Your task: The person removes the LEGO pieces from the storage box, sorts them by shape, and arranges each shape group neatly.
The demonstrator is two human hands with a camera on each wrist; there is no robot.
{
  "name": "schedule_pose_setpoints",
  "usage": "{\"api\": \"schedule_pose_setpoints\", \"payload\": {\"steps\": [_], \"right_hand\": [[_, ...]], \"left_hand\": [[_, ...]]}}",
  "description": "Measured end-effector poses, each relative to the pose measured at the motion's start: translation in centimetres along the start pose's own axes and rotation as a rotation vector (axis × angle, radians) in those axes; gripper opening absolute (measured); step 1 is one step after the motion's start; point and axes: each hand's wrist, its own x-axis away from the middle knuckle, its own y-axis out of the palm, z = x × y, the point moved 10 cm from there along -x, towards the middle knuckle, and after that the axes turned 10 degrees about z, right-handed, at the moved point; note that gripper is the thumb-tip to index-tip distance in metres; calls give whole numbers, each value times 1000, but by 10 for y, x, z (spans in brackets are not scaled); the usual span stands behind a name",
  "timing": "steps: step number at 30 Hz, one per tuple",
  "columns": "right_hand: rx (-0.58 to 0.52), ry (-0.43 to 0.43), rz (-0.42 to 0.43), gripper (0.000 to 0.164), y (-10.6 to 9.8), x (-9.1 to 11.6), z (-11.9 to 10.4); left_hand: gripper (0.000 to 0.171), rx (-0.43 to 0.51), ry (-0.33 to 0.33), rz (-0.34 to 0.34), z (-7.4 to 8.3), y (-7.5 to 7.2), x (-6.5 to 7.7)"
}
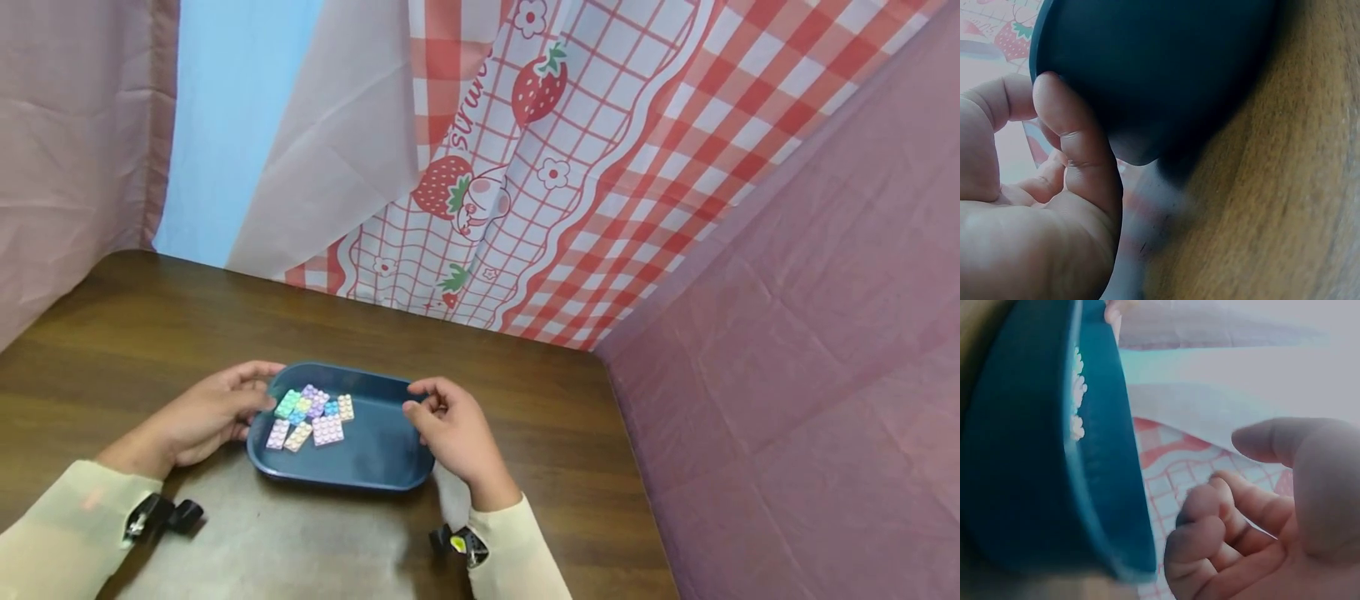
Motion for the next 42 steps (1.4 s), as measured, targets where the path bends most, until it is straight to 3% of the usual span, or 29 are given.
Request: {"api": "schedule_pose_setpoints", "payload": {"steps": [7, 11, 19, 37, 42], "right_hand": [[-11, 37, -222, 24, 33, -23, -13], [-18, 91, -298, 24, 49, -34, -11], [-17, 140, -355, 38, 68, -45, -7], [77, 165, -434, 32, 98, -51, 8], [98, 162, -469, 39, 103, -50, 11]], "left_hand": [[70, 2, 5, -2, 1, -1, -3], [69, 10, 15, -8, 1, 0, -4], [68, 3, 13, -5, 3, 0, -5], [66, 43, 3, -14, -3, 0, -3], [66, 49, 1, -17, -4, 0, -1]]}}
